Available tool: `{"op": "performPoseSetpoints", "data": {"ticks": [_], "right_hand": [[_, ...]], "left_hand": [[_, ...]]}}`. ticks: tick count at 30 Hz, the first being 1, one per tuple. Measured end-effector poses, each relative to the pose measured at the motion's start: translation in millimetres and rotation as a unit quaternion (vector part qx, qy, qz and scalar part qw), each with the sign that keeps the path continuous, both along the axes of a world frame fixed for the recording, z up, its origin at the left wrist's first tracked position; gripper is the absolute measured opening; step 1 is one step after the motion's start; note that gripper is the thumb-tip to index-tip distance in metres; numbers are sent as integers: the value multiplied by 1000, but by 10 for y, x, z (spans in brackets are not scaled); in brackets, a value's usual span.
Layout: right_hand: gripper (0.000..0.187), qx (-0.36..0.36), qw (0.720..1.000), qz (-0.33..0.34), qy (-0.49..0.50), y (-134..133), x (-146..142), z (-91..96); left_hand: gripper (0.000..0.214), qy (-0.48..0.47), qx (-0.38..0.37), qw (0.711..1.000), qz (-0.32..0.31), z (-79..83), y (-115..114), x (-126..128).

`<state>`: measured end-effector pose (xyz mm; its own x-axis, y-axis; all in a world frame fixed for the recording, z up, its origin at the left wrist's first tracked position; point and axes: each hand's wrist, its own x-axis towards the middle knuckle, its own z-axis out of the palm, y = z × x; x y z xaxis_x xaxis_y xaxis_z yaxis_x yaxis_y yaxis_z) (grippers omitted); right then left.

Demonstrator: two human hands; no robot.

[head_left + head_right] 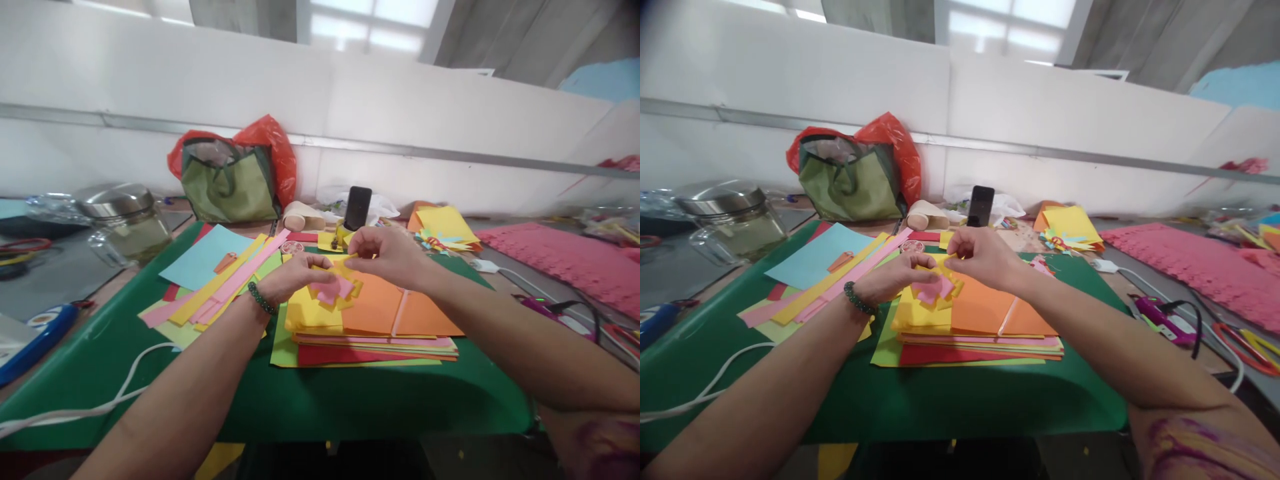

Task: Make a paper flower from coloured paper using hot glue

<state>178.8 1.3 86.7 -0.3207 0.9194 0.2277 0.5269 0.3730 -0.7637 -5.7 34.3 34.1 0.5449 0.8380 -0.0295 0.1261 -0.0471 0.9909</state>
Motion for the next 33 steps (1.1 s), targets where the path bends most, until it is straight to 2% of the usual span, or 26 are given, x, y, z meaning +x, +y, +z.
{"op": "performPoseSetpoints", "data": {"ticks": [6, 12, 19, 26, 33], "right_hand": [[18, -31, 999, 1, 20, 78, 46, -79], [20, -43, 998, 15, 34, 103, 34, -148], [18, -9, 1000, 1, 7, 123, 62, -197], [17, -35, 999, 2, 5, 104, 47, -189], [13, -20, 1000, -10, -14, 103, 32, -209]], "left_hand": [[19, -6, -5, 1000, -17, 11, -12, 12], [20, 15, 8, 1000, -1, 54, -47, 23], [20, 18, 9, 1000, -12, -3, -4, 11], [21, 26, 14, 999, -15, 12, -14, 16], [24, 37, 17, 999, -6, 36, -33, 27]]}}
